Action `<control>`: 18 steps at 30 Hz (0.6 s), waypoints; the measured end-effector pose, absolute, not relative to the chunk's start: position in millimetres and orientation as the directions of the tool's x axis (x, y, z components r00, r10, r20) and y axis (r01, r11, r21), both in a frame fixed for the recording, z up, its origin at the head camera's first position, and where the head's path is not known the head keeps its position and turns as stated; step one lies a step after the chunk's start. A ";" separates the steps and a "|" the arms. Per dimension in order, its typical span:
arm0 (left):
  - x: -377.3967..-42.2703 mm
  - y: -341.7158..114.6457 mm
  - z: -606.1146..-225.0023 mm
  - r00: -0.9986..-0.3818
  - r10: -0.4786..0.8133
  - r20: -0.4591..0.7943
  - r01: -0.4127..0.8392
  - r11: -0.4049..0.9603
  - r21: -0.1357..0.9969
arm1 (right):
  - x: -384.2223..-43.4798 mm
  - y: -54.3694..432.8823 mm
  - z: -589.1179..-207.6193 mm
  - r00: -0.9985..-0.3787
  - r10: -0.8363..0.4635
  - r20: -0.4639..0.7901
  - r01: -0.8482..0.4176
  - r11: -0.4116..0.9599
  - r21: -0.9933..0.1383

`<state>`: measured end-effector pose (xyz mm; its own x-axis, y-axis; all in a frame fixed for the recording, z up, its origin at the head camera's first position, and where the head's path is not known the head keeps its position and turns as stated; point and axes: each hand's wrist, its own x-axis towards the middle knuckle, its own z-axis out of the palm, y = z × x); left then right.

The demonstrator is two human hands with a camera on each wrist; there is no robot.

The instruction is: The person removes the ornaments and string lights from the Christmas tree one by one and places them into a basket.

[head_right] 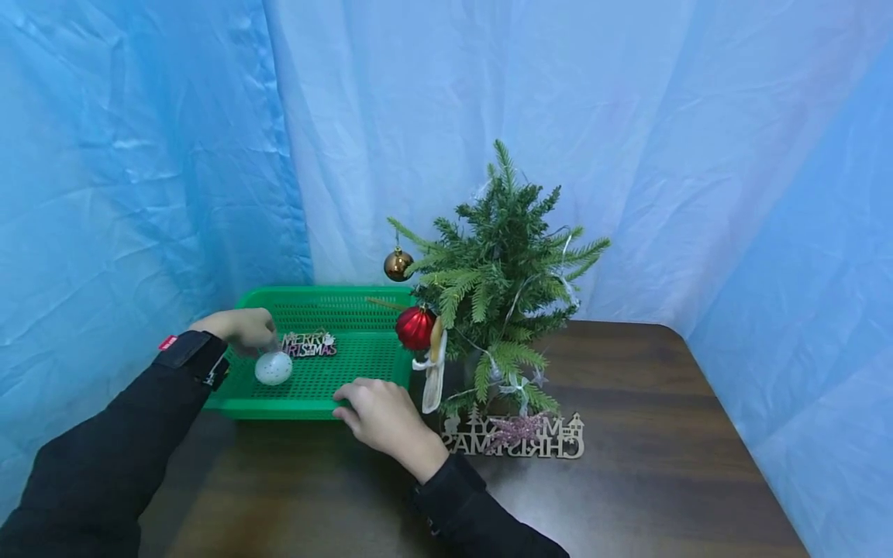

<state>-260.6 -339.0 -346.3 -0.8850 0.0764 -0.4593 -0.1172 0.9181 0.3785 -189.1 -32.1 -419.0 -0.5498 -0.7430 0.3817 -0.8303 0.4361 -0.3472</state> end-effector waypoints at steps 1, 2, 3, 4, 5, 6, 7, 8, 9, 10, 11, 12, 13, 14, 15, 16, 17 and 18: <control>-261.9 -341.7 -348.4 -0.882 0.065 -0.467 -0.134 0.916 0.379 | -189.3 -32.2 -419.1 -0.551 -0.743 0.380 -0.829 0.435 -0.351; -263.2 -344.2 -350.3 -0.879 0.054 -0.473 -0.149 0.913 0.381 | -189.4 -32.3 -419.2 -0.551 -0.744 0.379 -0.829 0.435 -0.351; -264.1 -346.1 -351.5 -0.876 0.047 -0.480 -0.160 0.911 0.381 | -189.5 -32.4 -419.4 -0.552 -0.743 0.378 -0.828 0.436 -0.352; -264.9 -348.0 -352.6 -0.873 0.046 -0.485 -0.166 0.908 0.385 | -189.6 -32.6 -419.4 -0.552 -0.743 0.378 -0.828 0.436 -0.353; -265.7 -350.1 -353.7 -0.873 0.043 -0.487 -0.168 0.909 0.381 | -189.6 -32.8 -419.6 -0.552 -0.743 0.379 -0.828 0.435 -0.353; -266.3 -351.8 -354.8 -0.872 0.040 -0.488 -0.169 0.911 0.377 | -189.7 -33.1 -419.8 -0.550 -0.743 0.381 -0.829 0.433 -0.353; -267.3 -353.4 -356.1 -0.871 0.037 -0.491 -0.172 0.911 0.374 | -189.8 -33.1 -419.9 -0.549 -0.743 0.383 -0.831 0.432 -0.351; -268.0 -354.9 -357.3 -0.870 0.038 -0.491 -0.171 0.911 0.374 | -189.9 -33.1 -420.2 -0.547 -0.743 0.387 -0.832 0.431 -0.348; -268.5 -356.5 -358.5 -0.870 0.038 -0.491 -0.173 0.910 0.377 | -189.8 -33.1 -420.1 -0.544 -0.742 0.391 -0.834 0.429 -0.347; -268.7 -358.3 -359.7 -0.871 0.037 -0.490 -0.176 0.907 0.382 | -189.8 -33.1 -420.0 -0.541 -0.742 0.396 -0.836 0.427 -0.344; -268.9 -360.0 -361.1 -0.871 0.030 -0.490 -0.186 0.904 0.385 | -189.6 -33.0 -419.8 -0.539 -0.741 0.401 -0.838 0.424 -0.343; -269.0 -362.0 -362.4 -0.872 0.028 -0.489 -0.192 0.899 0.394 | -189.5 -33.0 -419.7 -0.537 -0.741 0.404 -0.840 0.422 -0.341; -268.9 -363.6 -363.4 -0.872 0.021 -0.489 -0.201 0.895 0.398 | -189.5 -33.0 -419.6 -0.536 -0.741 0.406 -0.840 0.421 -0.341; -268.8 -365.1 -364.3 -0.872 0.016 -0.489 -0.208 0.892 0.401 | -189.5 -33.0 -419.7 -0.535 -0.741 0.405 -0.841 0.419 -0.343; -268.9 -366.6 -365.1 -0.872 0.008 -0.489 -0.216 0.890 0.400 | -189.3 -32.9 -419.3 -0.534 -0.743 0.403 -0.841 0.418 -0.344; -268.9 -368.0 -365.7 -0.872 0.005 -0.490 -0.219 0.890 0.400 | -189.3 -32.8 -419.4 -0.535 -0.744 0.399 -0.840 0.419 -0.345; -269.1 -368.7 -366.4 -0.873 -0.004 -0.487 -0.227 0.888 0.399 | -189.3 -32.7 -419.4 -0.536 -0.746 0.395 -0.839 0.420 -0.345; -269.0 -368.9 -366.7 -0.877 -0.006 -0.480 -0.225 0.889 0.400 | -189.6 -32.6 -419.4 -0.538 -0.746 0.392 -0.838 0.423 -0.344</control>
